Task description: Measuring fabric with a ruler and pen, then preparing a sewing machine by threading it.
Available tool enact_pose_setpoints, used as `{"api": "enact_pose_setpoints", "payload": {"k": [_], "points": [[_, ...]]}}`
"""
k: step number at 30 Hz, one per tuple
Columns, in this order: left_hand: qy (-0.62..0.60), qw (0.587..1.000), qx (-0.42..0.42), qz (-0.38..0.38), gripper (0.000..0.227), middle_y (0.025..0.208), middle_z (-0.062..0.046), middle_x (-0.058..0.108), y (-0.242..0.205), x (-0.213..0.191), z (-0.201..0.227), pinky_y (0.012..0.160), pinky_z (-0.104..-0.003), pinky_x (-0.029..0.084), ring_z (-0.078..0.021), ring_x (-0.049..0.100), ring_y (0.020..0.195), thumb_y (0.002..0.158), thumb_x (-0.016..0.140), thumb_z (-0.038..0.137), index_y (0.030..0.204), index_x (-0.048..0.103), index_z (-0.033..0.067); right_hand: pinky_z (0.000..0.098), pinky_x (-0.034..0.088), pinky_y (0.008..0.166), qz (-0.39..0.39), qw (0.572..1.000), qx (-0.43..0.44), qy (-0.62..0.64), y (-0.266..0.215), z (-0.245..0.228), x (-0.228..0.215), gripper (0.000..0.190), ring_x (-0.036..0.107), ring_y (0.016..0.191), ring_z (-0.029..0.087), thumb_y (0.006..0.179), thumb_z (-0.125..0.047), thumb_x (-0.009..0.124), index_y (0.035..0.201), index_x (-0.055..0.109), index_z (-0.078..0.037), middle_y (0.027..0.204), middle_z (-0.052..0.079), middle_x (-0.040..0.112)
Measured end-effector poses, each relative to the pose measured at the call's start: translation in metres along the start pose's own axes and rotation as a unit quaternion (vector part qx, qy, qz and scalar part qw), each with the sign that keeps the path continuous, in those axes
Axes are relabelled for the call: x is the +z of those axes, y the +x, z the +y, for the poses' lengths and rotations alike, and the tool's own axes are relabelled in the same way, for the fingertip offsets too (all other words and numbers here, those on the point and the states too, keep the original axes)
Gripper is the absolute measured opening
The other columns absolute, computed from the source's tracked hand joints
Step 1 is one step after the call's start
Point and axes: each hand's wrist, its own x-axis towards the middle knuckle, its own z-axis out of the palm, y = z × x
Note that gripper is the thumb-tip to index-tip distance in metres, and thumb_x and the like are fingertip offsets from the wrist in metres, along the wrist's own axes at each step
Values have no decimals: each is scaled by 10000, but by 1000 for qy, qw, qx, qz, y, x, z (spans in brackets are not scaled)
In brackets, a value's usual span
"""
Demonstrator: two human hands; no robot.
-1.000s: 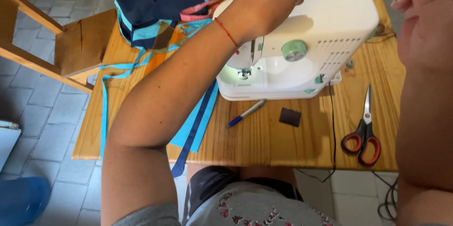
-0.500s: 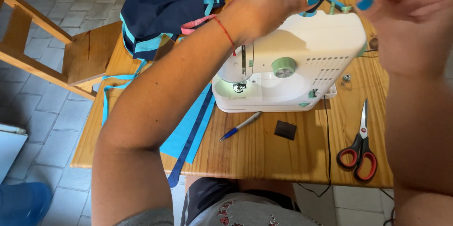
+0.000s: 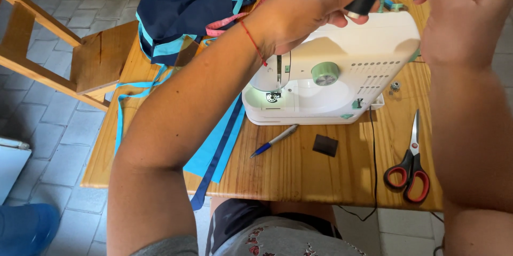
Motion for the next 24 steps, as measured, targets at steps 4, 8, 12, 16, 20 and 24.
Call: {"api": "enact_pose_setpoints", "payload": {"k": [4,8,12,16,20,24], "points": [[-8,999,18,-25,265,1210,-154,727,-8,-4,0,861,-265,567,-249,766,1070,1095,510,182,1339,592,119,292,514,788,27,998,40,-29,-3,9,-6,130,625,877,161,1289,-63,672,1173,679,-4,1082,125,708],[18,999,27,-24,263,1161,-102,706,4,-5,-11,780,-282,523,-201,760,996,1063,556,173,1313,591,103,293,493,759,73,994,74,27,-6,9,-3,249,598,801,158,1271,-111,714,1055,650,-7,989,134,679],[388,918,36,73,301,864,34,811,14,-1,7,624,-297,541,-86,694,705,934,515,450,910,682,200,270,485,882,37,993,104,43,-10,0,-6,127,595,938,116,1271,-220,652,1190,637,-123,1060,33,645],[771,586,246,-45,265,750,-44,634,71,-48,-59,403,-416,357,-251,565,552,787,650,-37,980,666,143,225,457,800,66,987,144,-2,-8,10,-9,234,622,850,81,1279,-261,715,1081,685,-140,929,18,664],[801,558,208,-70,227,803,-66,699,89,-50,-80,422,-476,461,-338,651,615,838,654,80,1032,727,172,256,473,836,9,994,111,-22,-14,-2,-6,205,619,911,121,1308,-230,661,1168,647,-81,1063,56,658],[814,548,170,-83,227,824,-82,736,85,-53,-84,399,-527,486,-406,696,656,898,640,184,1097,750,179,303,463,871,-60,994,70,-65,-19,-2,-13,172,611,974,171,1350,-191,554,1306,593,-29,1210,120,647]]}}
